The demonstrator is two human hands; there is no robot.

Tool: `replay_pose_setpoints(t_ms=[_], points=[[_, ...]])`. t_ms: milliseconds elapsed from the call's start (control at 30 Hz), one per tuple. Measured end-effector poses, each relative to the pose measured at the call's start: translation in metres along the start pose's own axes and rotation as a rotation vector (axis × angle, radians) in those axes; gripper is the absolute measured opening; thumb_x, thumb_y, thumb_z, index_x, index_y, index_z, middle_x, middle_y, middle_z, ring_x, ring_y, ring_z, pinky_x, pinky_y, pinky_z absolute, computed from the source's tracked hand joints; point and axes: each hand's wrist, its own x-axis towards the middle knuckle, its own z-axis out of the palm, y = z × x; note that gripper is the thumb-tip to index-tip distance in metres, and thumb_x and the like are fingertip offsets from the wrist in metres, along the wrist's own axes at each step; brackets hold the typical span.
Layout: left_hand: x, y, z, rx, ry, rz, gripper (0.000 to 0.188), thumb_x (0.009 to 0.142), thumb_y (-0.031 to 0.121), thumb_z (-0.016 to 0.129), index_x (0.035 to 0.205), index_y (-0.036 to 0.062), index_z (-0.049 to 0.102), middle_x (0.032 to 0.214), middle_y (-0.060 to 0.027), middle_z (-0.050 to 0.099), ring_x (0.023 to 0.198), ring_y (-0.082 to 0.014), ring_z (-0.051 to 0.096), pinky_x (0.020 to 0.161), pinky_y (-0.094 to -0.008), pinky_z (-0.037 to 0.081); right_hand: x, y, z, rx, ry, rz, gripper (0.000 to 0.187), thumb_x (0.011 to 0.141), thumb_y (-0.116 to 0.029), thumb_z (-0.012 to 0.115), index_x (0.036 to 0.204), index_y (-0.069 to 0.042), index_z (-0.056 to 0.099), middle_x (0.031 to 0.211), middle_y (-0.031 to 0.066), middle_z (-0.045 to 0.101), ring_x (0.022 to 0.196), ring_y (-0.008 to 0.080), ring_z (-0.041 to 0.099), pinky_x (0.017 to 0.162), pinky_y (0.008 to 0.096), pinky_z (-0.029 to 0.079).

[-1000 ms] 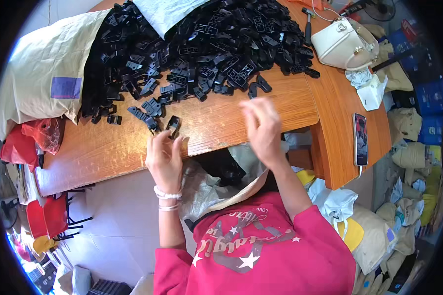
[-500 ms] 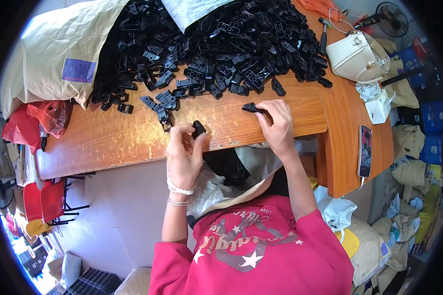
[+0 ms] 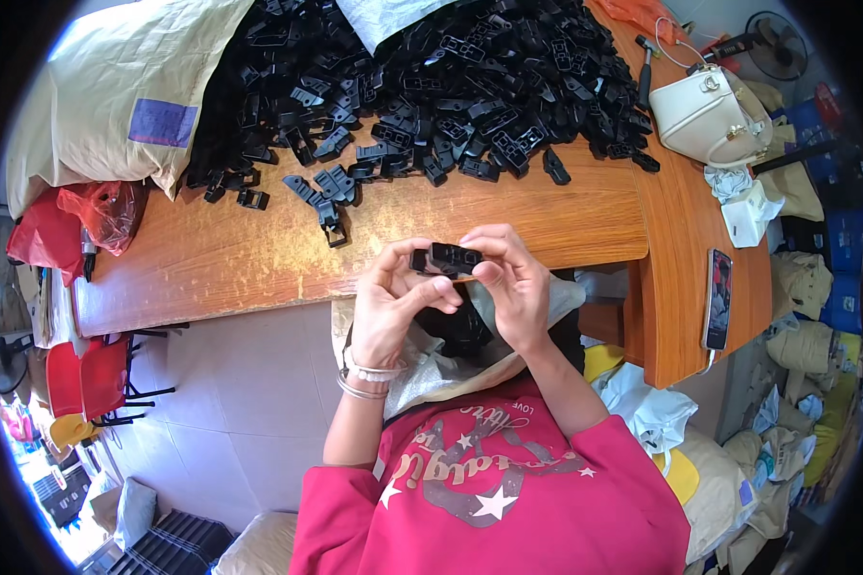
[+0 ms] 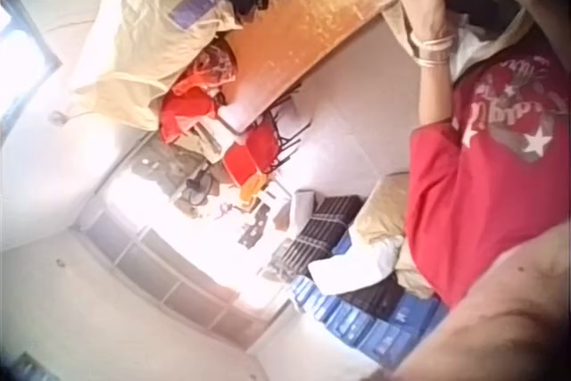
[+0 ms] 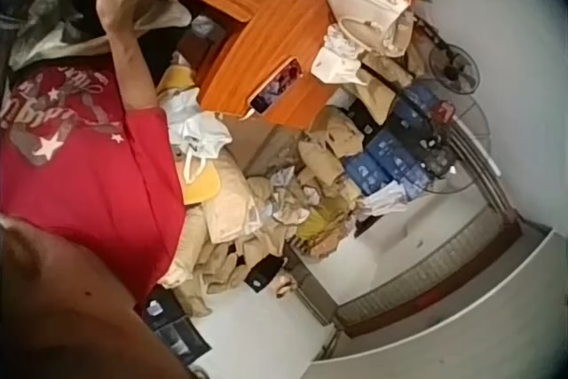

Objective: Picking up black plastic components from a desk and placing them into a paper bag.

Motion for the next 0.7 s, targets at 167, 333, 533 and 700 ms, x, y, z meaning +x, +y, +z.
replay_pose_setpoints(t_ms=[167,333,533,700], points=[[-0.010,0.009,0.004,0.110,-0.009,0.000,0.030,0.087,-0.006,0.060,0.115,-0.0080,0.050,0.089,-0.0147,0.067,0.072,-0.0212,0.069,0.065,-0.0252,0.057,-0.002,-0.004,0.006,-0.171,-0.021,0.018,0.021,0.091,-0.016,0.062,0.101,0.002,0.062,0.110,0.0097,0.056,0.085,0.0119,0.058,0.074,0.0237,0.048],[-0.015,0.013,0.008,0.313,0.059,0.002,0.030,0.088,-0.003,0.059,0.118,-0.0053,0.057,0.089,-0.0122,0.068,0.072,-0.0149,0.069,0.064,-0.0225,0.054,0.004,-0.004,0.000,-0.445,-0.134,-0.191,0.017,0.088,-0.010,0.064,0.102,0.000,0.062,0.107,0.0119,0.061,0.087,0.0147,0.061,0.075,0.0263,0.050],[-0.016,0.010,0.012,0.886,0.037,0.494,0.029,0.083,-0.003,0.060,0.111,0.0026,0.060,0.092,-0.0147,0.066,0.066,-0.0184,0.067,0.061,-0.0287,0.052,-0.001,-0.004,0.008,-0.251,-0.017,0.031,0.029,0.082,-0.001,0.067,0.110,-0.003,0.061,0.099,0.0086,0.064,0.084,0.0148,0.062,0.076,0.0265,0.051],[0.000,0.019,-0.020,0.996,0.118,0.590,0.029,0.077,0.012,0.076,0.101,0.0042,0.062,0.078,-0.0070,0.062,0.059,-0.0155,0.059,0.056,-0.0269,0.049,0.017,-0.012,-0.017,-0.247,-0.404,0.198,0.013,0.082,-0.008,0.069,0.094,0.000,0.069,0.095,0.0072,0.063,0.084,0.0136,0.060,0.074,0.0244,0.049]])
